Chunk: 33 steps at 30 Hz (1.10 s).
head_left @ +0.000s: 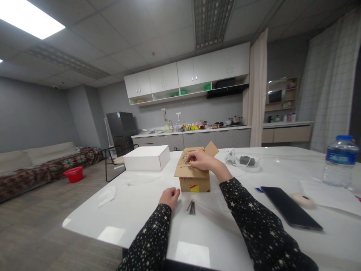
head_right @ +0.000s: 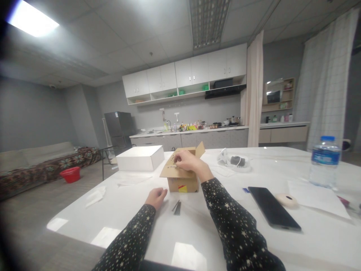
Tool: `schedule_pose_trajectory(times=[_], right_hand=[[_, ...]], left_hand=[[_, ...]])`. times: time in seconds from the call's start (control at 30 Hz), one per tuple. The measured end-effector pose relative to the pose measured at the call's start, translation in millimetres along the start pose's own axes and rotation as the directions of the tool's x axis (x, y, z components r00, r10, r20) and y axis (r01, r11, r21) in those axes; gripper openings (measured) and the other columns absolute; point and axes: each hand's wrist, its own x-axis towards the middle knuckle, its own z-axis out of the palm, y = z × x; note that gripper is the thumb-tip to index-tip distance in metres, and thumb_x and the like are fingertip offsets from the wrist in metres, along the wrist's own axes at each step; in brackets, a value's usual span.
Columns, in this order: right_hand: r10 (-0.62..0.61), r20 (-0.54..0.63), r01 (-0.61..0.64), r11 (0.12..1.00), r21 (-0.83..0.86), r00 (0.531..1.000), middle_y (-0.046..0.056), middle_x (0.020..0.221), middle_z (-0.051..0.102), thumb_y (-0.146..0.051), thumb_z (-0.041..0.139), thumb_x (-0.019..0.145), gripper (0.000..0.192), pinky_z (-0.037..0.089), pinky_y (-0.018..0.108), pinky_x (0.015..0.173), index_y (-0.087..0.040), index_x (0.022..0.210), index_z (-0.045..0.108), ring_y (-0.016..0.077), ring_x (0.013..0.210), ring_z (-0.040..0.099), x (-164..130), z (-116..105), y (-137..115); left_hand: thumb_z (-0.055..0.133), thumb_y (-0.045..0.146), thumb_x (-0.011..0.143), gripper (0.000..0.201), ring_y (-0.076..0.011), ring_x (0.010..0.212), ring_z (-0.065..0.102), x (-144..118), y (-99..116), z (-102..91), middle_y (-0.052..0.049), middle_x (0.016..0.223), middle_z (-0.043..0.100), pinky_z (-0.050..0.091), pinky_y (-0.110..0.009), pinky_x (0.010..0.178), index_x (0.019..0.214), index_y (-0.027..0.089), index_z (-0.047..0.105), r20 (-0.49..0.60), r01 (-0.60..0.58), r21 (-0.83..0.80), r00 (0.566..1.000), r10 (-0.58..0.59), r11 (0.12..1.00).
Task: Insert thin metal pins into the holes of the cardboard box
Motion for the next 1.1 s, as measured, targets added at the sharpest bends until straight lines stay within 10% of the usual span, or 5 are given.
schedule_pose_trajectory(times=[1.1], right_hand=[[0.003,0.009,-0.003,1.0,-0.013,1.0,0.007,0.09,0.073,-0.005,0.056,0.074,0.024,0.045,0.024,0.072,-0.016,0.086,0.074,0.0168,0.08,0.063,2,3,-1]], left_hand=[[0.04,0.05,0.08,0.042,-0.0121,0.056,0.036,0,0,-0.4,0.004,0.05,0.038,0.022,-0.027,0.056,0.05,0.021,0.033,0.004,0.012,0.0,1.0,-0.012,1.0]])
